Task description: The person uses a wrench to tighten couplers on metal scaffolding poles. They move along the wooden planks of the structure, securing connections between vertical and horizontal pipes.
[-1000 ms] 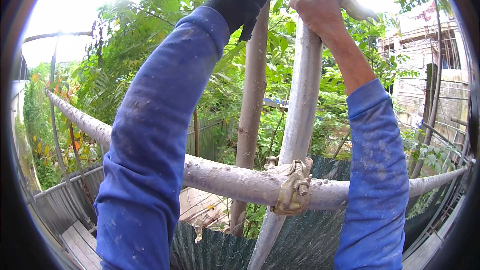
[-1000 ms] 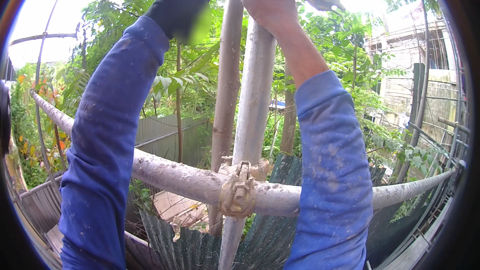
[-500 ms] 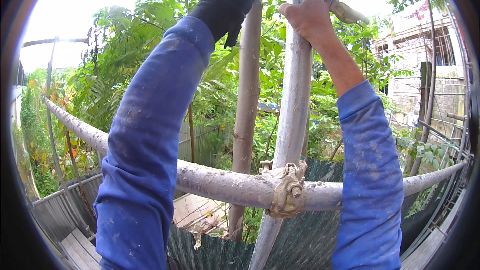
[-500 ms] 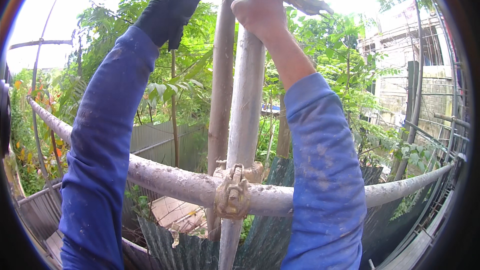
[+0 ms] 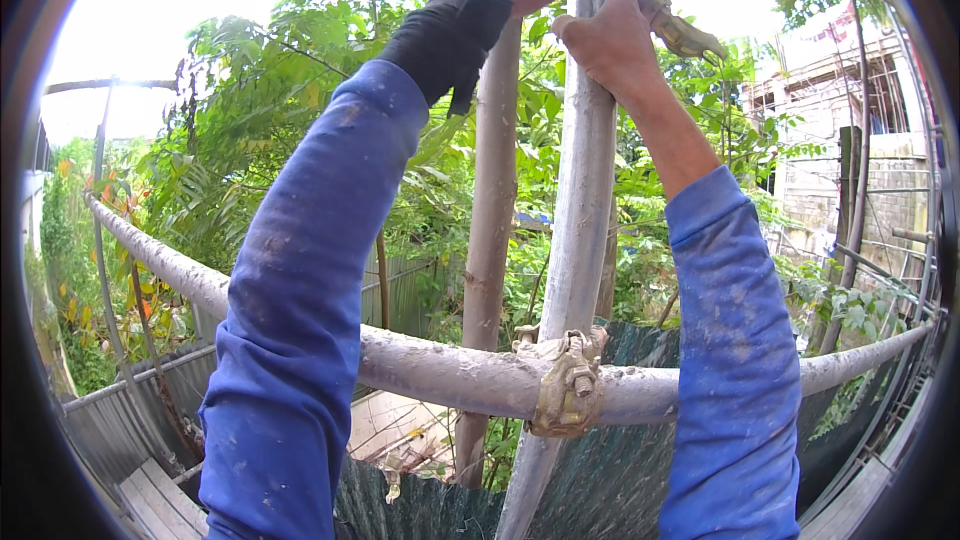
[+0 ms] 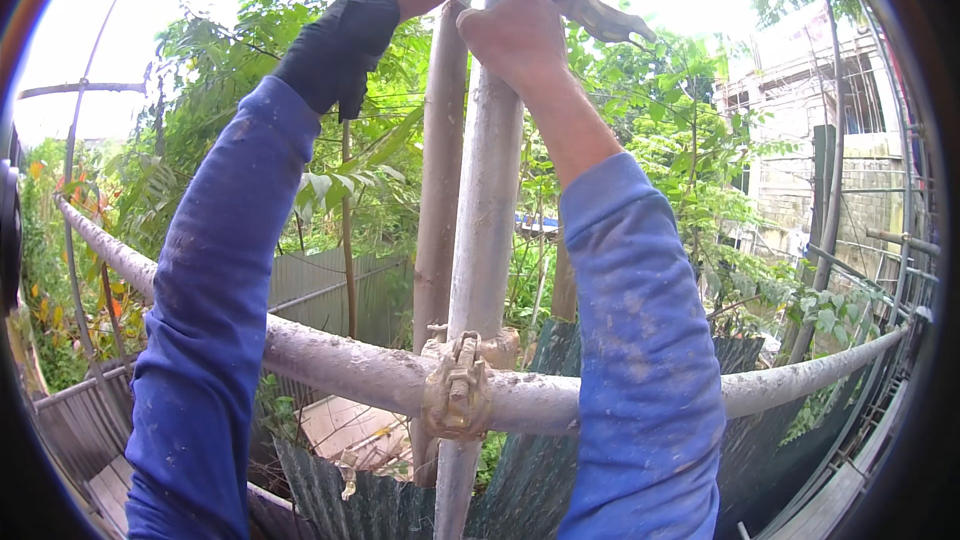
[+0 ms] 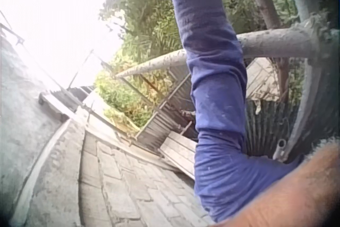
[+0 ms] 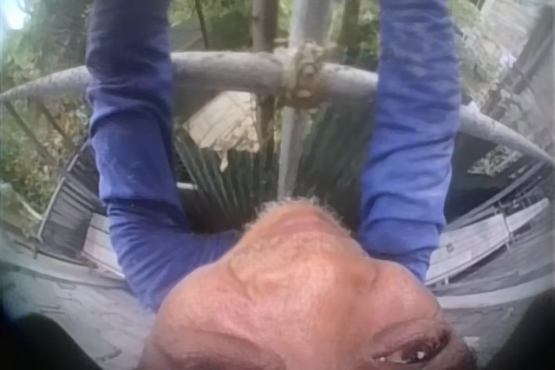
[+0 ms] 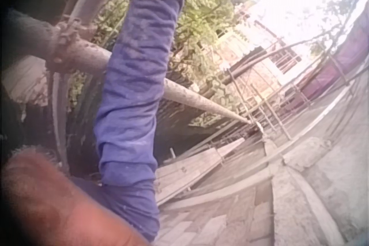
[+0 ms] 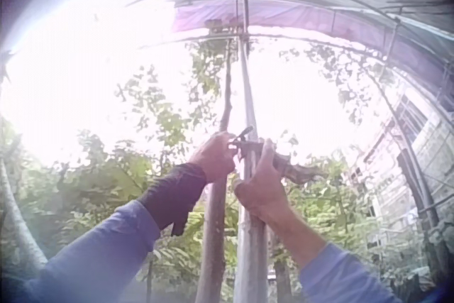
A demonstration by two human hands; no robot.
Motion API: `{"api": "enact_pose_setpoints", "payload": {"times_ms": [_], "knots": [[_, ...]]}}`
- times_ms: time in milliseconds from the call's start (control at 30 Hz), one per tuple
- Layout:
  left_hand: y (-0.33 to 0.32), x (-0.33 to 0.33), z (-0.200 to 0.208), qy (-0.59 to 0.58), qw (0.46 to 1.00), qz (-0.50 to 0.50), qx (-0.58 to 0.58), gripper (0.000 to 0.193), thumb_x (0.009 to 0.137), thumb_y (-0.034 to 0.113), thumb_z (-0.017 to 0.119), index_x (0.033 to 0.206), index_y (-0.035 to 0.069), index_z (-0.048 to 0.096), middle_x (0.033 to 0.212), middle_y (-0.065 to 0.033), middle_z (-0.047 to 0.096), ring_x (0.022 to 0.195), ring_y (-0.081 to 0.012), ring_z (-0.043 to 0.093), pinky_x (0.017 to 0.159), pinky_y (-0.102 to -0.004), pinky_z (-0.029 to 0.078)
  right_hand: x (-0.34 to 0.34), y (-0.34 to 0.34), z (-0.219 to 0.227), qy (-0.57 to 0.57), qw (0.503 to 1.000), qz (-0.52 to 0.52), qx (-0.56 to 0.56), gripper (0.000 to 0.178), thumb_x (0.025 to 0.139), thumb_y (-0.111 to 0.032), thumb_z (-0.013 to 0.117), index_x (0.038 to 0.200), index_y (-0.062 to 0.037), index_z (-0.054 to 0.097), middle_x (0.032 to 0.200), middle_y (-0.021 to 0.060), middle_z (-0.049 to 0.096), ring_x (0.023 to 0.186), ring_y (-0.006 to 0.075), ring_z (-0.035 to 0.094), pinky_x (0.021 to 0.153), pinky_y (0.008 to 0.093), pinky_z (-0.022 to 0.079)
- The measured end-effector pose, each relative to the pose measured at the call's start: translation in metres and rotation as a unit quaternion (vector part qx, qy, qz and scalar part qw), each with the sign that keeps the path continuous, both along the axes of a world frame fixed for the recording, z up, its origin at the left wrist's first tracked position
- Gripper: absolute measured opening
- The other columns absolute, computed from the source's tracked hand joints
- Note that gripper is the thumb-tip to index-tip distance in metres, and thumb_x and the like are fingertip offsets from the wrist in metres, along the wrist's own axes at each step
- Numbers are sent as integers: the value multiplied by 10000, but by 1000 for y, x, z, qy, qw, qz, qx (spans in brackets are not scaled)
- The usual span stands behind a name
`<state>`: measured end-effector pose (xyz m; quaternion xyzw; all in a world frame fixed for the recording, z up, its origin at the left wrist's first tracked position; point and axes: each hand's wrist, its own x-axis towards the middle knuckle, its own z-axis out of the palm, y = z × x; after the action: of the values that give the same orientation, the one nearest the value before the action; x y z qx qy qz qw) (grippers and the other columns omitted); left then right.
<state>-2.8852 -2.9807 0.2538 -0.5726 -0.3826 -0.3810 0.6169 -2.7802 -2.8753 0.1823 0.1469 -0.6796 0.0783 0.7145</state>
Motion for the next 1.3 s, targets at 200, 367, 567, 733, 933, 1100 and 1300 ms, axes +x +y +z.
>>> {"api": "enact_pose_setpoints", "payload": {"times_ms": [200, 367, 567, 733, 933, 1100, 1300], "knots": [[-7, 29, -7, -133, 979, -9, -152, 314, 913, 255, 553, 970, -10, 711, 788, -174, 683, 708, -263, 660, 645, -402, 524, -20, 44, 28, 6, 993, -100, 57, 1039, 668, -252, 756, 1491, 77, 212, 1308, 295, 506, 1202, 379, 524, 998, 409, 455], [17, 37, 5, -15, 991, 127, 37, 298, 906, 260, 563, 980, 17, 719, 818, -160, 689, 747, -249, 664, 662, -391, 521, 6, 55, 48, 68, 985, -119, 110, 1034, 684, -266, 736, 1519, 49, 214, 1444, 289, 420, 1319, 355, 458, 1114, 385, 348], [33, 29, 7, 6, 973, 223, 56, 282, 897, 266, 575, 991, 49, 730, 854, -142, 696, 794, -232, 668, 682, -379, 518, -21, 57, 41, 89, 990, -96, 50, 1012, 697, -212, 718, 1543, -24, 195, 1447, 274, 420, 1342, 375, 437, 1138, 390, 320], [15, 29, 7, 8, 965, 259, 47, 271, 889, 271, 585, 1001, 76, 738, 883, -128, 702, 834, -218, 671, 699, -369, 515, -18, 43, 36, 69, 994, -65, 58, 1033, 679, -200, 709, 1542, -9, 173, 1451, 285, 403, 1340, 381, 436, 1134, 402, 327], [6, 29, 8, -4, 956, 292, 31, 261, 880, 277, 597, 1012, 109, 748, 919, -111, 708, 881, -200, 675, 720, -357, 511, -21, 49, 38, 69, 992, -90, 50, 981, 772, -181, 667, 1559, -6, 109, 1534, 271, 313, 1394, 366, 386, 1153, 410, 307], [0, 36, 10, -9, 949, 312, 28, 256, 873, 282, 607, 1021, 136, 756, 949, -97, 714, 920, -186, 679, 737, -346, 508, -20, 47, 39, 57, 995, -81, 26, 997, 773, -193, 678, 1563, -13, 97, 1533, 272, 315, 1391, 368, 391, 1153, 410, 309], [7, 35, 22, -18, 942, 333, 46, 316, 837, 292, 622, 1000, 53, 749, 996, -172, 690, 955, -292, 680, 811, -388, 521, -31, 51, 63, 50, 996, -47, 62, 961, 760, -242, 712, 1528, 2, 189, 1464, 268, 393, 1365, 357, 409, 1142, 394, 303]]}}
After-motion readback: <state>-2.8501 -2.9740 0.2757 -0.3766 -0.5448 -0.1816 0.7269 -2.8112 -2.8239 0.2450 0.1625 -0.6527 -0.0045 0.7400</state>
